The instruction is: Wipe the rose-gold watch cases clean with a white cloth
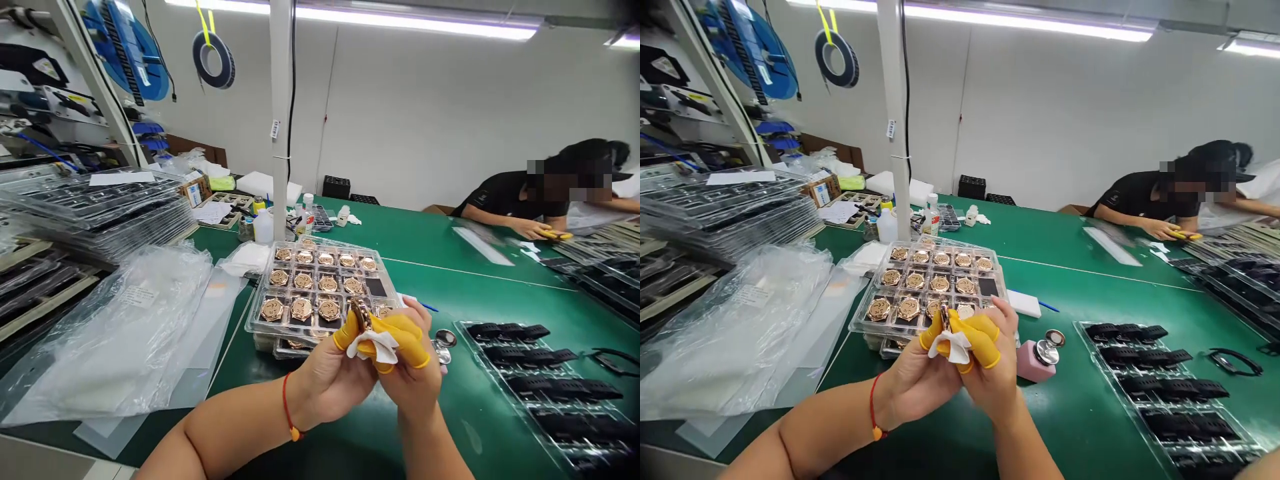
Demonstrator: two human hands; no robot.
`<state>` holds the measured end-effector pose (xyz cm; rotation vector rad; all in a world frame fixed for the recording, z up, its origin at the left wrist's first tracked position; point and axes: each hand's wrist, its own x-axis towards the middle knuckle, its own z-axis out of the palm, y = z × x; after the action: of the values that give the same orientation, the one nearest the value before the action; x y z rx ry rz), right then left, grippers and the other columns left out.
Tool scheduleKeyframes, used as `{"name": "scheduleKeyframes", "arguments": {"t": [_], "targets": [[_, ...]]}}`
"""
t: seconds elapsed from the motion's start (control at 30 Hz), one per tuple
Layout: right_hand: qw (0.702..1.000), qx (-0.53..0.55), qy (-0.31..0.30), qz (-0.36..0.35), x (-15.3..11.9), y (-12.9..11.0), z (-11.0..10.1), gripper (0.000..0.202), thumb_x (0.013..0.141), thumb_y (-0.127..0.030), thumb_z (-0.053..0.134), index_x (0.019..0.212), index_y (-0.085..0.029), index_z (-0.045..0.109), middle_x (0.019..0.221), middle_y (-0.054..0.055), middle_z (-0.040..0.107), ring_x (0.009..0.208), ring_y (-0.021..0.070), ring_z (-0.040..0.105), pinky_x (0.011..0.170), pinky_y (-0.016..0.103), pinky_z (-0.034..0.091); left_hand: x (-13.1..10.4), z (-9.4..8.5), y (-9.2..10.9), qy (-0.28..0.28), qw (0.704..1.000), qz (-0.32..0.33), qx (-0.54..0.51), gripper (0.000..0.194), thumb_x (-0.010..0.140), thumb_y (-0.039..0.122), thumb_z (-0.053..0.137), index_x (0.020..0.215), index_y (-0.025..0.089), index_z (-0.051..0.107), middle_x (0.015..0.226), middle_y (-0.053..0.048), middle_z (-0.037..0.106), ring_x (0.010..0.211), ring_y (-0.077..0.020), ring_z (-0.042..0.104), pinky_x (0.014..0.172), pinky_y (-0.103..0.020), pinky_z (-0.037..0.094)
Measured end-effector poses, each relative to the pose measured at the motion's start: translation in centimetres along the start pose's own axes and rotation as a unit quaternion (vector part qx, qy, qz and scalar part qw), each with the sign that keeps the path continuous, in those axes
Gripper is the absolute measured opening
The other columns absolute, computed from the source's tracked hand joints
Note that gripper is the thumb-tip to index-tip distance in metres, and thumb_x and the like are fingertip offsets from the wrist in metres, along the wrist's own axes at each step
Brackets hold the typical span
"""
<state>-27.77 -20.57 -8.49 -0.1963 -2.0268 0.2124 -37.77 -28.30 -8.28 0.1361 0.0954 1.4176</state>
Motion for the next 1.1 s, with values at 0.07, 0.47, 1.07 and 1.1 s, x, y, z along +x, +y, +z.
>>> {"name": "scheduleKeyframes", "arguments": {"t": [0.07,0.47,1.07,1.1], "targets": [[0.999,-0.024,-0.009,-0.04,0.1,0.4,-0.4,0.019,0.075,-0.015,0.06,0.089,-0.028,0.059,0.076,-0.003,0.061,0.074,0.0181,0.055,0.095,0.048,0.037,0.1,0.2,-0.1,0.01,0.999,-0.004,-0.039,0.023,0.074,0.025,0.081,0.09,0.013,0.069,0.096,-0.001,0.073,0.088,-0.0092,0.065,0.085,-0.016,0.048],[0.954,-0.038,0.27,0.122,0.1,4.6,-5.3,0.01,0.073,-0.02,0.075,0.081,-0.024,0.07,0.081,0.001,0.064,0.079,0.0206,0.061,0.088,0.05,0.048,-0.3,-0.5,0.6,0.0,0.945,-0.055,0.321,0.034,0.069,0.04,0.082,0.089,0.014,0.072,0.09,-0.005,0.068,0.083,-0.0131,0.06,0.079,-0.025,0.046],[0.827,0.195,0.142,0.508,0.9,4.8,-5.8,0.04,0.063,-0.041,0.08,0.094,-0.018,0.068,0.081,0.003,0.067,0.069,0.0137,0.06,0.057,0.022,0.047,8.2,2.6,13.3,0.212,0.182,0.04,0.959,0.028,0.087,0.008,0.045,0.103,0.012,0.068,0.112,-0.017,0.064,0.105,-0.0296,0.06,0.086,-0.04,0.049],[0.825,0.189,0.156,0.509,0.9,4.7,-5.7,0.04,0.061,-0.04,0.082,0.091,-0.019,0.068,0.081,0.003,0.067,0.07,0.0141,0.06,0.057,0.021,0.048,7.3,2.4,15.6,0.229,0.165,0.019,0.959,0.028,0.087,0.009,0.046,0.103,0.011,0.068,0.108,-0.017,0.066,0.102,-0.0302,0.062,0.084,-0.04,0.049]]}}
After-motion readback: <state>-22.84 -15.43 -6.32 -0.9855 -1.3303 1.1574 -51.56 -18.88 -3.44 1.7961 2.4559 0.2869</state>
